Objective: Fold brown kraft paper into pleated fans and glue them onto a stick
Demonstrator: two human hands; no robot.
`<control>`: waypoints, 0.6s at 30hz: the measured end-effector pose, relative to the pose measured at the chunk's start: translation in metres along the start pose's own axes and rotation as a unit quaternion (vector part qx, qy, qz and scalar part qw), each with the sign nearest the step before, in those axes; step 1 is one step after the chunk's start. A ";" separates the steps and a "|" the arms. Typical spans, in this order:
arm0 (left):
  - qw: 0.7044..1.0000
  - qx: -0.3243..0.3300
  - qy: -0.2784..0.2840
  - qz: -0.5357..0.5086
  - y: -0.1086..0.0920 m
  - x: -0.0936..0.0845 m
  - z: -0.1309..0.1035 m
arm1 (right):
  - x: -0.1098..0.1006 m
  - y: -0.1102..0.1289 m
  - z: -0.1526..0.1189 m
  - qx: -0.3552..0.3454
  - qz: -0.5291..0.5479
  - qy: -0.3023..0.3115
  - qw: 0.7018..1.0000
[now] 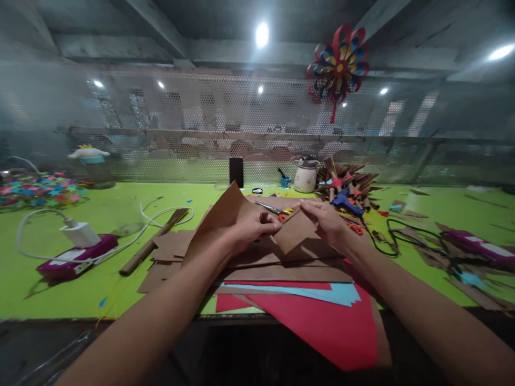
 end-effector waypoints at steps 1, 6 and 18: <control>1.000 0.003 0.015 -0.010 0.000 0.000 -0.001 | -0.001 0.002 -0.001 0.005 0.013 0.016 1.000; 0.996 -0.005 0.065 -0.060 -0.002 0.006 -0.007 | 0.003 0.005 -0.008 0.048 -0.001 0.184 0.982; 0.995 0.046 -0.044 -0.070 -0.005 -0.003 -0.001 | 0.008 0.007 -0.010 0.017 -0.052 0.146 0.988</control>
Point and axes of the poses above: each hand's wrist, its own z-axis towards the middle knuckle, its own x-axis out of the palm, y = z × x, the point moved 2 cm from there along z, towards the middle knuckle, and after that the axes turned 1 degree about -z, right-handed, at the moved point
